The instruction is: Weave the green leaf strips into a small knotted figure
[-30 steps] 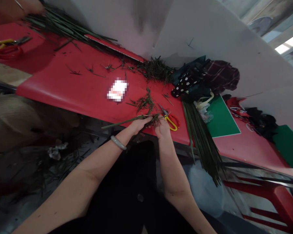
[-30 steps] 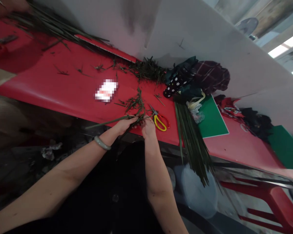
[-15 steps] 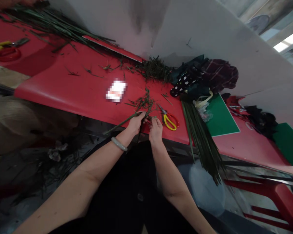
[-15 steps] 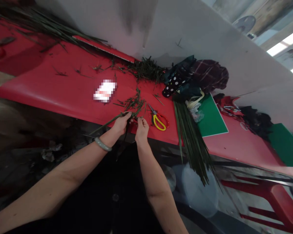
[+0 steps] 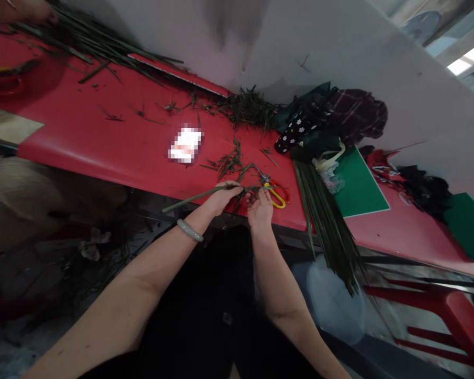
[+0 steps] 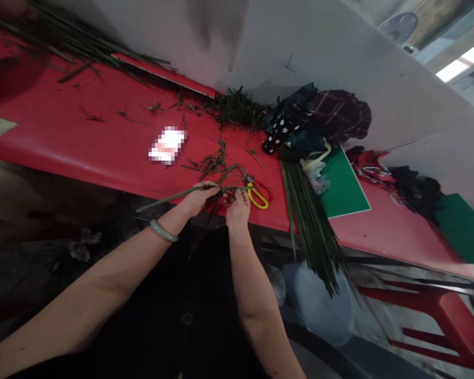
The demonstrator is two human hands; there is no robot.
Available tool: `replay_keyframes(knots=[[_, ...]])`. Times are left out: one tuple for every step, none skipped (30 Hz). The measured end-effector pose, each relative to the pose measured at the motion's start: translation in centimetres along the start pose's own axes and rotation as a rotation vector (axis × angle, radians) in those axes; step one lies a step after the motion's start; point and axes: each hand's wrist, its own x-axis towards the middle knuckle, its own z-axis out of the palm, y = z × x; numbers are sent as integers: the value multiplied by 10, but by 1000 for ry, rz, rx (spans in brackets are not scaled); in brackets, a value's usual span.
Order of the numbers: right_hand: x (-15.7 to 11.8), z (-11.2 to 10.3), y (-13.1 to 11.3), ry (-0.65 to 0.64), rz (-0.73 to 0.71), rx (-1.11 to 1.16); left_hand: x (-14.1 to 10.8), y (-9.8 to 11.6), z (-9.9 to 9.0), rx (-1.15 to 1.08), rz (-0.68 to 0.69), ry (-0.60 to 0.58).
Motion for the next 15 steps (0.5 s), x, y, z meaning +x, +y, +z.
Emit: replay_keyframes(knots=[[0,0,-1,-11,31,13,0,0,0,14,12,-1],[0,0,-1,-20,59,28,1,-1,1,24,25,7],[0,0,-2,-22,81,45,1,-1,2,30,38,22],[-1,1,-1,-15,94,65,1,-1,2,28,48,38],[-2,1,-1,-2,101,89,1,-1,3,13,51,51],[-2,2,-1,16,105,115,1,-2,3,-16,46,60],[-3,3,0,32,110,141,1,-2,4,-50,36,64],[-4,4,0,42,118,162,2,-2,4,-84,24,63],[-5,5,1,43,128,181,2,-2,4,-112,15,62],[-5,5,2,40,136,200,2,-3,4,-133,10,64],[-5,6,2,35,139,218,2,-3,4,-145,8,68],[-5,7,3,33,136,235,2,-3,4,-153,7,73],[-5,7,4,35,130,248,2,-2,3,-163,4,80],[-5,7,4,38,126,256,2,-2,3,-175,-2,85],[-4,7,5,42,125,259,2,-2,3,-184,-10,85]])
